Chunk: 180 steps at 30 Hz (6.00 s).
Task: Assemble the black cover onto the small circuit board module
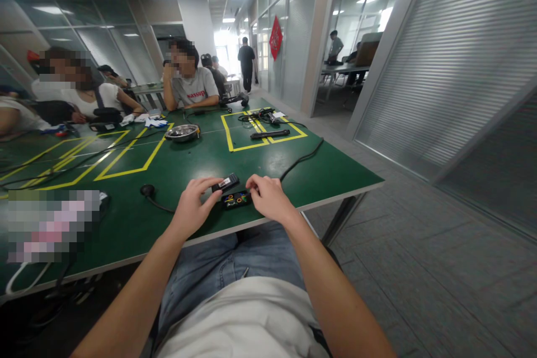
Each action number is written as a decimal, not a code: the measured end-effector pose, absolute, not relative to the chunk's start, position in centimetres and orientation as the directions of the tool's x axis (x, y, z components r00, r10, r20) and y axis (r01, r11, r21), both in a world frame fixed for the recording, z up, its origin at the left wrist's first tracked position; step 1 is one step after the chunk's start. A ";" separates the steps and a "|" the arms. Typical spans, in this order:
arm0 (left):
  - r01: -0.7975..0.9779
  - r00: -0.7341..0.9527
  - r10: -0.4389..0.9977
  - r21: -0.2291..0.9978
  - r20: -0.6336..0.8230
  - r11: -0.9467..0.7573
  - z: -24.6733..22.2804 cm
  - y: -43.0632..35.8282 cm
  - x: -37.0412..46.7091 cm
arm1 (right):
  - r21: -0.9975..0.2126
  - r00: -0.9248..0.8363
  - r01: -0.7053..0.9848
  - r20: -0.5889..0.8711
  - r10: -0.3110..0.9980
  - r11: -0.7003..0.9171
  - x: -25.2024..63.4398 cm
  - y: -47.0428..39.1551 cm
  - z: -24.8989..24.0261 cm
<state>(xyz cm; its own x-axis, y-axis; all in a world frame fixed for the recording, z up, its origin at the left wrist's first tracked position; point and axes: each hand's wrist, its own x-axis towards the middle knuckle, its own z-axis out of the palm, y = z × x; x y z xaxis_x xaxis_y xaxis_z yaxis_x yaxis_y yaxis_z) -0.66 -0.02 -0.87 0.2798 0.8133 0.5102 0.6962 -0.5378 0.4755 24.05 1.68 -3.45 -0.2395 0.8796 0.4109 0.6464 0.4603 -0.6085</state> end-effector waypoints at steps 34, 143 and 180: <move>0.688 0.303 0.843 0.510 0.444 -0.516 -1.1 -0.4 -0.2 | -0.667 -0.227 0.602 0.385 0.895 0.439 24.4 1.7 -3.4; 0.652 0.403 0.826 0.510 0.393 -0.561 -0.9 -0.9 0.1 | -0.613 -0.270 0.630 0.403 0.875 0.477 24.9 1.4 -3.5; 0.828 0.282 0.898 0.388 0.338 -0.406 -0.4 -1.3 -0.3 | -0.671 -0.294 0.539 0.417 0.860 0.509 24.5 1.2 -3.0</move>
